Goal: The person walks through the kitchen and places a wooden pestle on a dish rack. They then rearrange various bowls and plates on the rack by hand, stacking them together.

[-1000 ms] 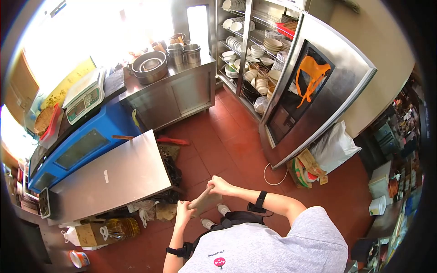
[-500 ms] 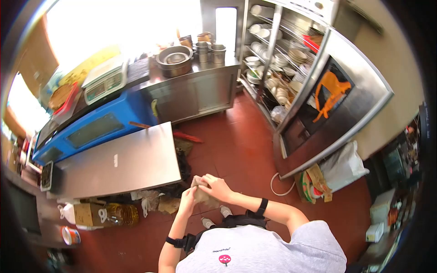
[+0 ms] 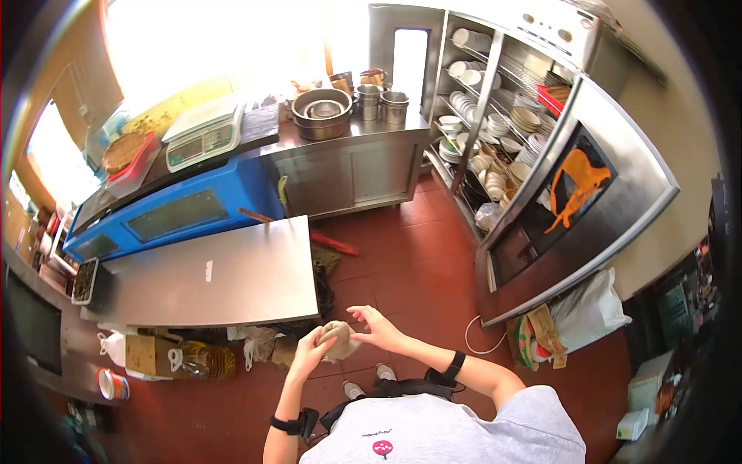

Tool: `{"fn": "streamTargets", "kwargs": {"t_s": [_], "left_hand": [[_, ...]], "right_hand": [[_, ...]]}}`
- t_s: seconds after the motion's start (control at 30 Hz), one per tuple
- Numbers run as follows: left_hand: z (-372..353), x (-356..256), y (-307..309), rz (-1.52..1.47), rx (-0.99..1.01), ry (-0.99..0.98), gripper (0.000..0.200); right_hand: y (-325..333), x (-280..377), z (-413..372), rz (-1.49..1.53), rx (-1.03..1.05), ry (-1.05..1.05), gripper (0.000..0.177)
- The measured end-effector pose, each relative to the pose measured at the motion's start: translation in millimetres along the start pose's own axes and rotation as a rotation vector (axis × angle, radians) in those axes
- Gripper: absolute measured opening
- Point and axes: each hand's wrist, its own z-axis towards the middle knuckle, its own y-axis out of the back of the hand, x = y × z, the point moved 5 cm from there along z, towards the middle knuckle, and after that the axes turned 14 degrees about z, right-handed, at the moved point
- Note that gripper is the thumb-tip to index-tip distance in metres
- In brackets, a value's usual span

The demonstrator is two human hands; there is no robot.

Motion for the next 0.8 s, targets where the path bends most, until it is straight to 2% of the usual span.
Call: {"fn": "streamTargets", "kwargs": {"t_s": [0.03,0.07,0.13,0.17,0.27,0.3,0.4,0.47,0.53,0.63,0.7,0.8], "left_hand": [[-3,-11,5,0.091,0.042,-0.021,0.021],[-6,-20,9,0.181,0.081,-0.042,0.021],[-8,-29,10,0.170,0.121,-0.078,0.020],[-8,-32,11,0.164,0.134,-0.093,0.019],[-8,-33,13,-0.085,0.079,0.036,0.017],[-7,-28,15,-0.146,0.035,0.074,0.016],[1,9,15,-0.328,-0.111,0.154,0.025],[5,44,14,-0.206,-0.138,0.228,0.039],[9,65,4,-0.201,-0.087,0.164,0.042],[-2,54,9,-0.224,-0.110,0.267,0.042],[-2,79,14,-0.221,-0.160,0.308,0.041],[-11,100,11,-0.206,-0.196,0.388,0.038]], "right_hand": [[1,-10,1,-0.056,0.030,0.014,0.068],[1,-12,0,-0.099,0.055,0.045,0.069],[-1,-13,0,-0.184,0.119,0.110,0.071],[-3,-16,0,-0.166,0.219,0.097,0.066],[-8,-23,0,0.088,0.349,-0.173,0.057],[-6,-20,-5,0.178,0.293,-0.287,0.048],[-11,-19,-7,0.411,0.243,-0.352,0.044],[-16,-29,-9,0.415,0.252,-0.405,0.041],[-18,-39,-8,0.372,0.227,-0.431,0.041],[-14,-49,-5,0.282,0.150,-0.442,0.044],[-11,-56,-5,0.270,0.122,-0.476,0.047],[-14,-91,5,0.192,0.206,-0.551,0.049]]}}
